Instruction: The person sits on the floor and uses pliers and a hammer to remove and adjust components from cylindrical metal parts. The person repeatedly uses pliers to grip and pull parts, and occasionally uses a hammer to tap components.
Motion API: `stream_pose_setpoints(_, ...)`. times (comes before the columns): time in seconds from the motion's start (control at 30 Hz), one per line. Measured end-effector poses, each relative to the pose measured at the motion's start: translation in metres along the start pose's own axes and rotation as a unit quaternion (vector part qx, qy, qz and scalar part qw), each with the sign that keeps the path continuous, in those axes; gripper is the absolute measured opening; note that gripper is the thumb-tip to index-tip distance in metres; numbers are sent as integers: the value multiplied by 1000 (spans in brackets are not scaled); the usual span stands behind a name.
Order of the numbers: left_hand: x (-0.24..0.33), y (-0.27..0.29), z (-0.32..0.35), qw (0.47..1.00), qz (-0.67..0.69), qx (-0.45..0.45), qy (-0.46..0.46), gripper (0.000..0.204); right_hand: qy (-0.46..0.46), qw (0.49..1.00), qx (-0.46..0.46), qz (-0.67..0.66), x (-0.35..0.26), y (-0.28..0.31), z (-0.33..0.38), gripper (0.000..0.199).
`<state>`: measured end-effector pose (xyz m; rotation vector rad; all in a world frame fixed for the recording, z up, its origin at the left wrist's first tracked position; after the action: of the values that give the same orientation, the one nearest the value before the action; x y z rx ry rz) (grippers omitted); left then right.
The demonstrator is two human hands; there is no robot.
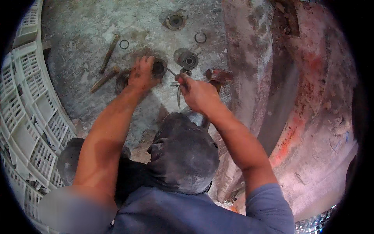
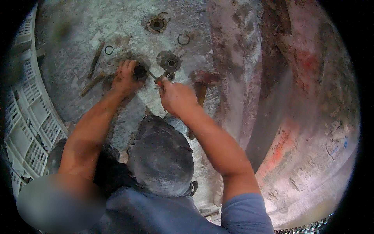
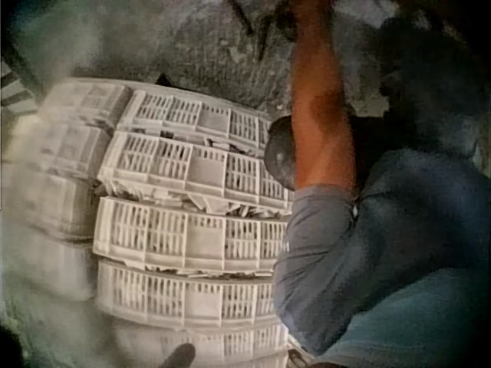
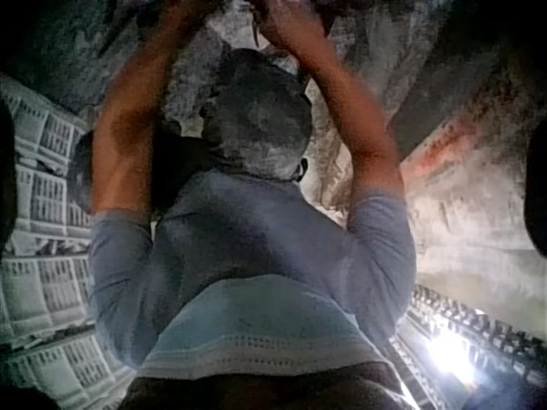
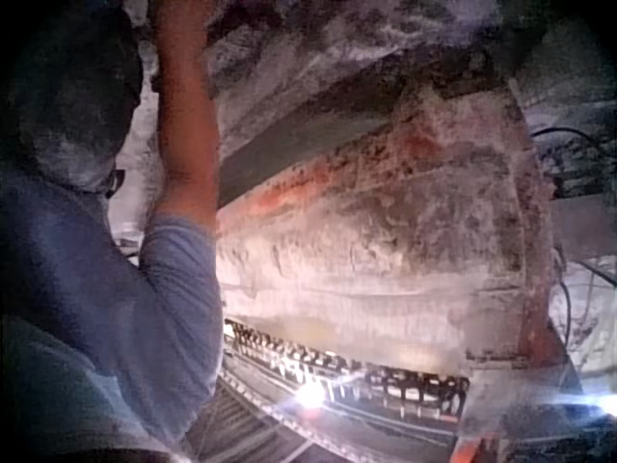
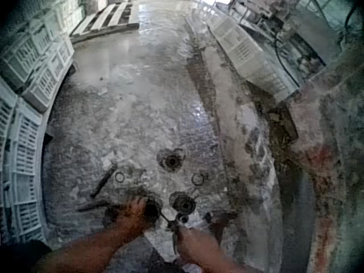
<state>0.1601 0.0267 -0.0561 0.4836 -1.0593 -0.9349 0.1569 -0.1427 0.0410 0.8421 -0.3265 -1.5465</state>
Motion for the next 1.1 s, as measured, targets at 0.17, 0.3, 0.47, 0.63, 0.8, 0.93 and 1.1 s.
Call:
stream_pose_setpoints(0.17, -1, 0, 3, 998, -13, 46, -42, 77, 4, 998, -61, 1, 4, 13, -18, 34)
stream_pose_setpoints(0.3, 1, 0, 5, 999, -23, 37, -18, 80, 28, 993, -104, 51, -4, 27, -33, 31)
stream_pose_setpoints(0.47, -5, -8, -1, 999, -18, -34, 4, 86, 29, 988, -131, 79, -19, 39, -35, 28)
stream_pose_setpoints(0.63, -5, -9, 2, 999, -47, -9, -5, 85, 48, 984, -144, 93, -14, 36, -45, 29)
stream_pose_setpoints(0.8, -6, -10, -1, 998, -47, -33, -9, 85, 108, 969, -174, 138, -23, 42, -65, 36)
stream_pose_setpoints(0.93, 2, -2, 3, 999, -35, -10, 3, 84, 115, 969, -163, 149, -19, 42, -67, 37)
stream_pose_setpoints(1.1, -6, -8, 2, 999, -44, -12, 8, 83, 45, 990, -92, 101, -5, 14, -29, 34)
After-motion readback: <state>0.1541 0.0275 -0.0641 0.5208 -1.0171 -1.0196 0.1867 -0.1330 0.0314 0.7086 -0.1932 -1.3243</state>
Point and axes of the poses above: each hand's wrist, its own z-axis away from the middle knuckle, its own y-axis out of the back of the hand, x = y × z, the point moved 10 cm from there along -z, towards the middle knuckle, and after that the axes turned 4 degrees about -z, right-handed, at the moved point
